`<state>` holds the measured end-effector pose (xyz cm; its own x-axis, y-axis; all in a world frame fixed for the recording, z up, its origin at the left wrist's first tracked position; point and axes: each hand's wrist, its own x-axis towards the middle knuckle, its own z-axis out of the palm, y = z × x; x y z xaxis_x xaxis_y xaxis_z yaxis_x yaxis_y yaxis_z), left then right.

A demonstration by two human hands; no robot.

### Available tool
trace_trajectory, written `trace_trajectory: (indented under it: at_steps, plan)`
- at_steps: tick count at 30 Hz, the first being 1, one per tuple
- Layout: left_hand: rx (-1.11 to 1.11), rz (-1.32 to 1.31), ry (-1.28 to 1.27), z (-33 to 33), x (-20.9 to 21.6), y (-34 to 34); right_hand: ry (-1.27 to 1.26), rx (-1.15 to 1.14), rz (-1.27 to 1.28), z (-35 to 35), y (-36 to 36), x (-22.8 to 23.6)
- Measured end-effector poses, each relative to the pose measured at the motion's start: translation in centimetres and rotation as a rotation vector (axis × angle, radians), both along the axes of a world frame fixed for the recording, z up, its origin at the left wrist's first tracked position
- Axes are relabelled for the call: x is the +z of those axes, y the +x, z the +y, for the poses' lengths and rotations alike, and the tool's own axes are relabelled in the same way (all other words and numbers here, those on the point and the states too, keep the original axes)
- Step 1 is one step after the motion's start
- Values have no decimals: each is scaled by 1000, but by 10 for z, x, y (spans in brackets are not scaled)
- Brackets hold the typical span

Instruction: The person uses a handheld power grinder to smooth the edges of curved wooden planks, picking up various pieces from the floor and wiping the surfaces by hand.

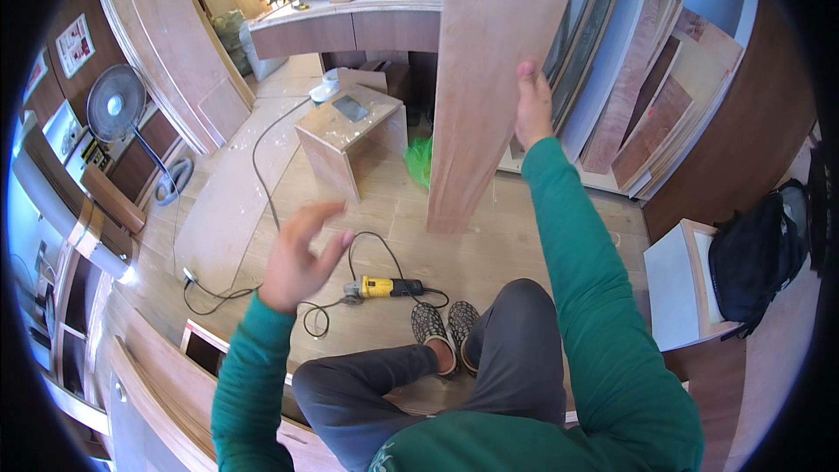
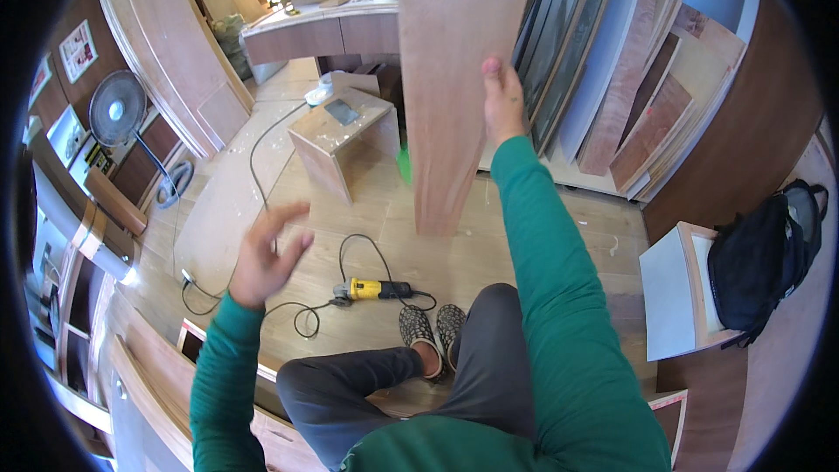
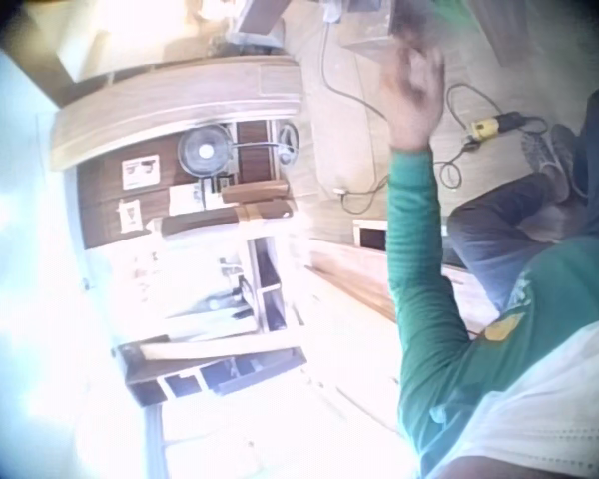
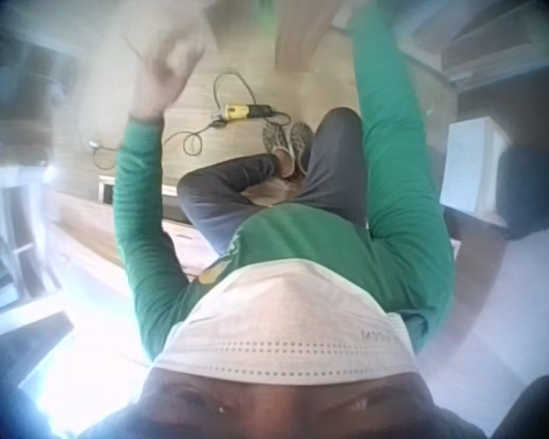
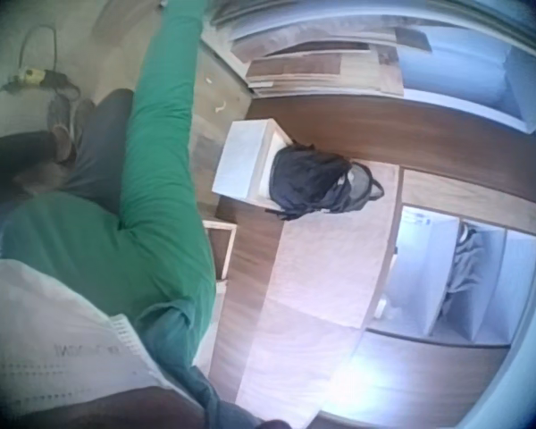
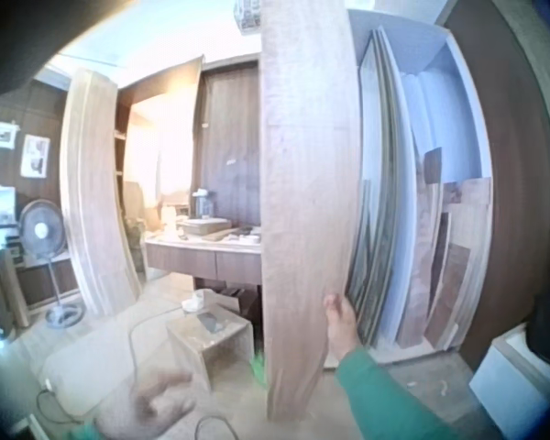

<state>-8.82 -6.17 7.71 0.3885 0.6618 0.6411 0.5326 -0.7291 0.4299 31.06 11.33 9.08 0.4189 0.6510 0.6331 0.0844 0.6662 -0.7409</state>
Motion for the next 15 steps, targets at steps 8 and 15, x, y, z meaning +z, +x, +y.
trace_trajectory:
  at_steps: [8, 15]
  plan:
    - [-168, -538, 405, 55, 225, 71, 59, 92, -122, -65, -48, 0]
    - [-410, -686, 304, -33, 287, 59, -17, 246, -209, -87, -75, -5]
